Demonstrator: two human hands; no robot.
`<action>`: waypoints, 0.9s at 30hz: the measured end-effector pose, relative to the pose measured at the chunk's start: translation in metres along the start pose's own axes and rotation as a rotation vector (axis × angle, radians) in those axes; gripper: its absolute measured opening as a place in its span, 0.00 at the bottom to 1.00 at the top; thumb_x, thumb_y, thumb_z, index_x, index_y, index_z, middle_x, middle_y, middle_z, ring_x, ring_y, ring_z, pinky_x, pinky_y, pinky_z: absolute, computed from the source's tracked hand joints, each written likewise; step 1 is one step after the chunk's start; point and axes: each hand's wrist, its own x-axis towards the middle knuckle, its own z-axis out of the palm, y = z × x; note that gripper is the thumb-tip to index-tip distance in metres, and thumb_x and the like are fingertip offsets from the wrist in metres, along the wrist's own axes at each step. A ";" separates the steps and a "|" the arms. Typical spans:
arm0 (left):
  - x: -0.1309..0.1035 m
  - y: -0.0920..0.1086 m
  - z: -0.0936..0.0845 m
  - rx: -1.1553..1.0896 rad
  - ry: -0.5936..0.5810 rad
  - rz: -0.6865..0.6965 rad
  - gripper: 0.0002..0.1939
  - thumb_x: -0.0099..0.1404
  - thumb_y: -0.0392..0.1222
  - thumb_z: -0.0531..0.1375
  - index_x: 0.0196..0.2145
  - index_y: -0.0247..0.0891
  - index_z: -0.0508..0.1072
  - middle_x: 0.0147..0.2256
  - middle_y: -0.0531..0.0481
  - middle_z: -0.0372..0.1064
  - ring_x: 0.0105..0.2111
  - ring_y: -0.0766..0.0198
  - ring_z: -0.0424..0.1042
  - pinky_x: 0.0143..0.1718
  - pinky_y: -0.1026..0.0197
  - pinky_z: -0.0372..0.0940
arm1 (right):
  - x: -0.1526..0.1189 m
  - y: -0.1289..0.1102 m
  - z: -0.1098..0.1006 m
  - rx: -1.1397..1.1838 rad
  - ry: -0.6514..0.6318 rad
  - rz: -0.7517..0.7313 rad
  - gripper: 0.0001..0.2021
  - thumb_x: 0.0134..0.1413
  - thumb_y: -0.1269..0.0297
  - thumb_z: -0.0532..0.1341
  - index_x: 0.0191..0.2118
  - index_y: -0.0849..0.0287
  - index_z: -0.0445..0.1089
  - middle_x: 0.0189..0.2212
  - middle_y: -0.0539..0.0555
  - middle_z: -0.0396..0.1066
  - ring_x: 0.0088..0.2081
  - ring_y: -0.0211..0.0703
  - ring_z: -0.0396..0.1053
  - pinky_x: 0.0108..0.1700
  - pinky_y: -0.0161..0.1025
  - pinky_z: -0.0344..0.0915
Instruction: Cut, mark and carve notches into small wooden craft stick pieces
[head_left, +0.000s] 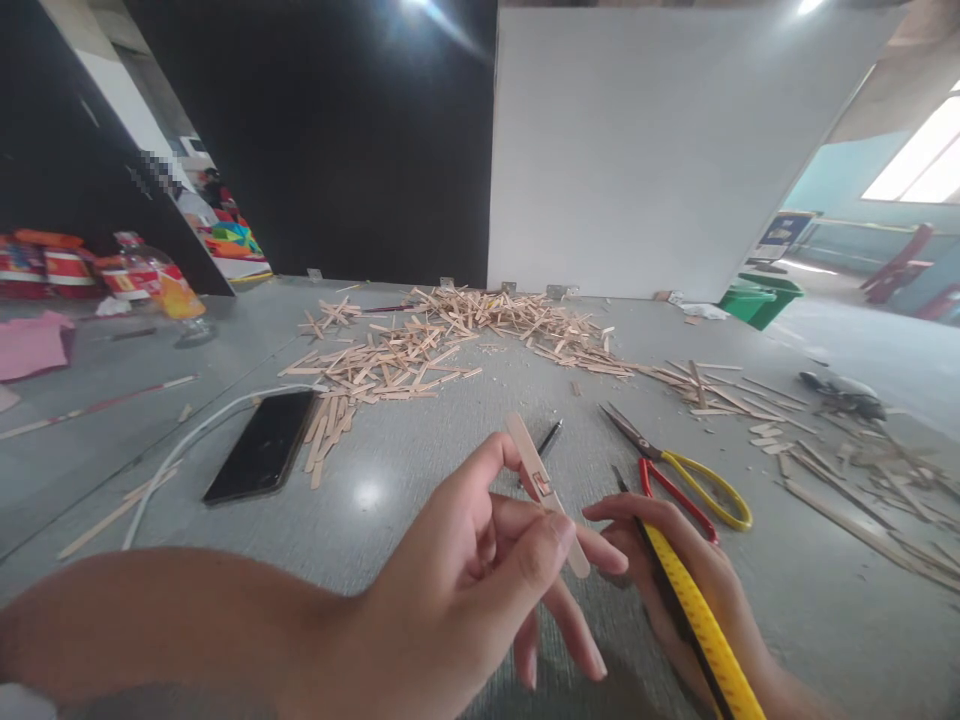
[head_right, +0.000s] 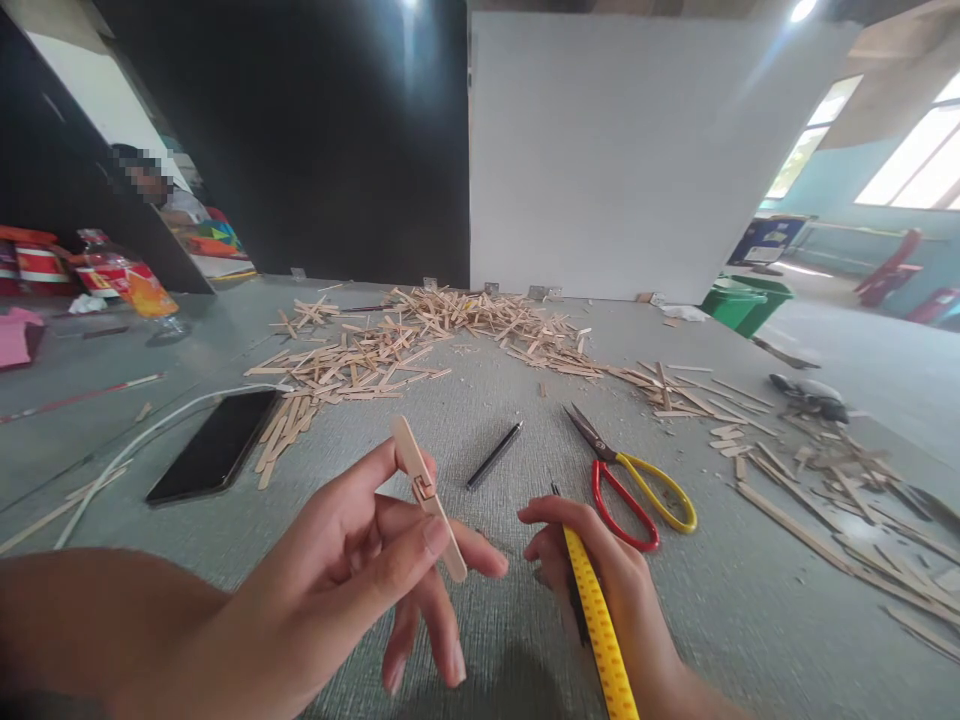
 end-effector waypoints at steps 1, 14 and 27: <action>0.000 0.000 0.000 0.006 -0.001 -0.006 0.13 0.78 0.51 0.55 0.42 0.44 0.54 0.39 0.47 0.79 0.24 0.70 0.78 0.21 0.75 0.63 | -0.001 0.000 0.000 0.006 0.000 0.016 0.09 0.71 0.65 0.57 0.51 0.47 0.71 0.28 0.46 0.76 0.27 0.37 0.74 0.30 0.29 0.73; 0.003 0.001 -0.009 0.112 -0.059 -0.163 0.11 0.80 0.52 0.47 0.43 0.44 0.58 0.26 0.63 0.54 0.13 0.80 0.56 0.17 0.75 0.55 | -0.003 -0.002 0.004 0.204 0.107 0.042 0.13 0.72 0.51 0.57 0.54 0.48 0.70 0.26 0.48 0.73 0.19 0.36 0.68 0.18 0.29 0.66; 0.035 -0.040 -0.021 0.207 -0.105 -0.232 0.09 0.79 0.45 0.46 0.53 0.42 0.58 0.31 0.55 0.64 0.21 0.71 0.56 0.19 0.70 0.53 | -0.008 -0.003 -0.003 0.027 0.073 -0.064 0.11 0.68 0.64 0.61 0.53 0.49 0.74 0.27 0.48 0.76 0.21 0.37 0.73 0.20 0.30 0.68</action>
